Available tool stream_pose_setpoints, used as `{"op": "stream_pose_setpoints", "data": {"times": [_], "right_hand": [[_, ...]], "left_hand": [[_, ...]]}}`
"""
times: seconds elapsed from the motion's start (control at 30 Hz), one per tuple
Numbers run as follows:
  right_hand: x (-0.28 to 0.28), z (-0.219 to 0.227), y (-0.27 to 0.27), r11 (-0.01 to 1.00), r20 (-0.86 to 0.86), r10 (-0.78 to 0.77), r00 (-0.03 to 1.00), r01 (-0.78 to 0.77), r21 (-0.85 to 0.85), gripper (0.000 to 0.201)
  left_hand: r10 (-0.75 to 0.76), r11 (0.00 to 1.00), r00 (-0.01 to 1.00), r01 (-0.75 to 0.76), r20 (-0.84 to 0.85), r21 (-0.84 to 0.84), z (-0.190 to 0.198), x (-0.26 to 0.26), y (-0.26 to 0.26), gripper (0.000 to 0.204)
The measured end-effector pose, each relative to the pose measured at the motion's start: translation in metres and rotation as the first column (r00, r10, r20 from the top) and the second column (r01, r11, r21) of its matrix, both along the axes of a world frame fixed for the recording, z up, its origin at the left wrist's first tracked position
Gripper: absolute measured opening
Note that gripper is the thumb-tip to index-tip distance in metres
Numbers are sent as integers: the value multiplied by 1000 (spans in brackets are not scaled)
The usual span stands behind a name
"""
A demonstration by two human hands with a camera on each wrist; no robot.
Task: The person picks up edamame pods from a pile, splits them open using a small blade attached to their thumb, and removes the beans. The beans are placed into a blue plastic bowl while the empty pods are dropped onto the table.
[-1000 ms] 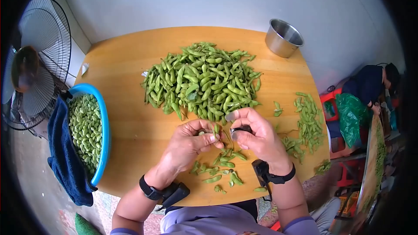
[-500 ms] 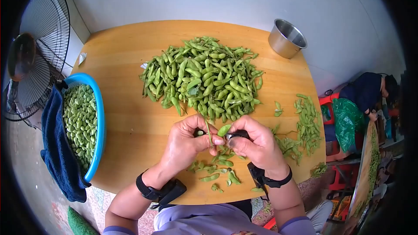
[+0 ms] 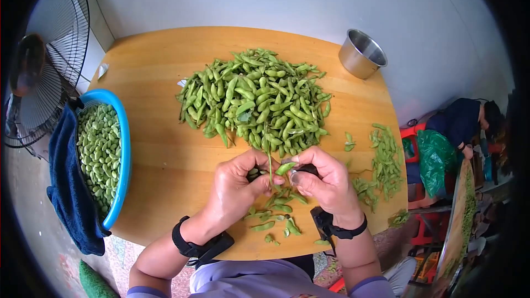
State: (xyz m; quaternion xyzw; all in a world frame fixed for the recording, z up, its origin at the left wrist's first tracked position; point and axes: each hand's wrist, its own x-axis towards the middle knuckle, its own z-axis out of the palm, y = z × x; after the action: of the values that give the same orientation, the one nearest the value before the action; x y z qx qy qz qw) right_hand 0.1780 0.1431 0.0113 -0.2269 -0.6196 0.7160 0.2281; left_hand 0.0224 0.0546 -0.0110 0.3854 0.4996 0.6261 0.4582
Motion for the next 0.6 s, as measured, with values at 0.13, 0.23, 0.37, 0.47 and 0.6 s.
{"op": "stream_pose_setpoints", "data": {"times": [0.13, 0.23, 0.37, 0.47, 0.6], "right_hand": [[0, 1, -1, 1000, 66, -27, 997, 28, -12, 11], [1, 0, 0, 999, 57, -24, 998, 27, -41, 12], [1, 3, -2, 999, 16, -28, 999, 27, 32, 13], [2, 3, -2, 1000, 16, -18, 1000, 18, 14, 14], [3, 1, -1, 999, 57, -4, 998, 1, 49, 14]], "left_hand": [[42, 997, 952, -22, -303, 69, -10, 1, -2, 11], [46, 990, 923, 8, -382, 139, -10, 0, -1, 10], [2, 1000, 991, -3, -136, -7, -4, 1, -1, 10], [21, 1000, 999, -21, -24, 21, -3, 1, -1, 10], [54, 999, 976, -53, -210, 12, -12, 2, -2, 11]]}}
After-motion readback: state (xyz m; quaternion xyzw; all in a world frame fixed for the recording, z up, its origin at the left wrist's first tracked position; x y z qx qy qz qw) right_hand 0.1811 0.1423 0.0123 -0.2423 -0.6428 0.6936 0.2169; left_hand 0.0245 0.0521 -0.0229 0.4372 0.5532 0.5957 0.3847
